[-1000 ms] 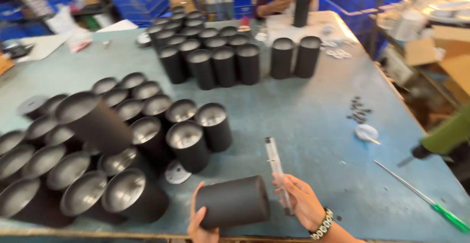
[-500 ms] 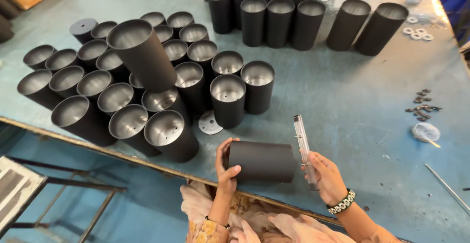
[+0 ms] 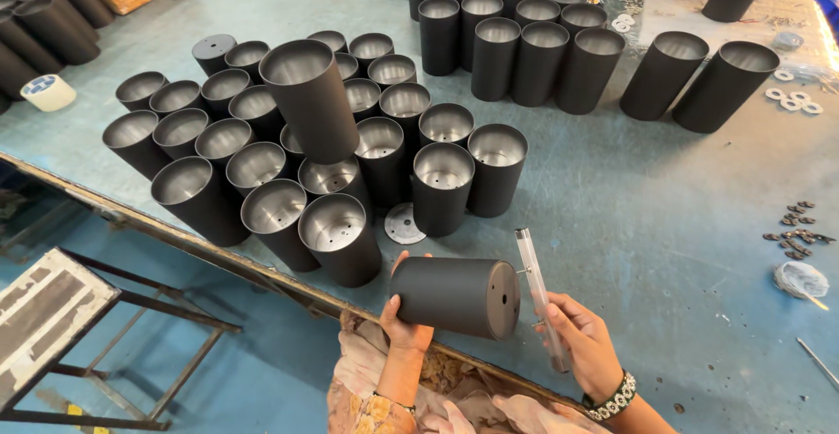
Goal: The person picks up black cylindrical housings and fits circular metal plates and small brackets into them by hand.
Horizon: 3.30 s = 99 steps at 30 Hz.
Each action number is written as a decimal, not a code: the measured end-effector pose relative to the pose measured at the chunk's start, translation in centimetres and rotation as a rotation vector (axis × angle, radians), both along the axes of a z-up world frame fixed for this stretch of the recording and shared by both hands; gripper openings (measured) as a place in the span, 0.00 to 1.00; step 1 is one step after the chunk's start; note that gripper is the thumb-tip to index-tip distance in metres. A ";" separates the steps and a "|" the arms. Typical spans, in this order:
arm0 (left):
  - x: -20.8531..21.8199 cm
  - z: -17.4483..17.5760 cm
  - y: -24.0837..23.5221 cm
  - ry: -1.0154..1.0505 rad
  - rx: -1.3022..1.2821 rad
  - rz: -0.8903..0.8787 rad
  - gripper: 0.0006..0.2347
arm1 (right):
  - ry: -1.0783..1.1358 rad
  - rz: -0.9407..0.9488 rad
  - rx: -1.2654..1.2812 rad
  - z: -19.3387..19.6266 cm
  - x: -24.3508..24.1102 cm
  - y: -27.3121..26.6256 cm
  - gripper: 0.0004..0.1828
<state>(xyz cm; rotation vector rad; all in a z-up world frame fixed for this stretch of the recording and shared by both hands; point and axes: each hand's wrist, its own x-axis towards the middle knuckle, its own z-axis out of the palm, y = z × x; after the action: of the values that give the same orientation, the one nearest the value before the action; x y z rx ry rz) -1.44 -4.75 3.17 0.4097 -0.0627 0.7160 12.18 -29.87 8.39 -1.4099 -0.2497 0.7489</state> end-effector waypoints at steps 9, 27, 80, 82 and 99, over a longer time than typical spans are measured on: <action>-0.3 -0.4 0.3 -0.014 -0.095 -0.040 0.39 | -0.591 0.035 0.002 3.3 -1.4 1.2 0.18; -0.3 -0.8 0.5 -0.037 -0.101 -0.090 0.36 | -0.835 0.022 0.036 2.8 -1.7 2.6 0.18; -0.3 -1.2 0.8 0.016 -0.019 -0.084 0.34 | -1.093 -0.038 -0.019 4.3 -2.9 3.5 0.26; -0.2 -0.6 0.5 0.030 0.045 -0.062 0.34 | -1.120 -0.073 0.003 4.2 -3.2 3.8 0.28; -3.3 6.9 -8.1 0.425 0.103 0.104 0.32 | -0.530 -0.256 0.348 1.8 -3.3 1.3 0.20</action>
<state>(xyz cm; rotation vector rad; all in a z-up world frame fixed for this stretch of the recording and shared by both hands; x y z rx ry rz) -4.76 -12.85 10.10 0.6600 0.3253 0.7173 8.90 -28.58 10.18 -1.2518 -0.5697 0.0995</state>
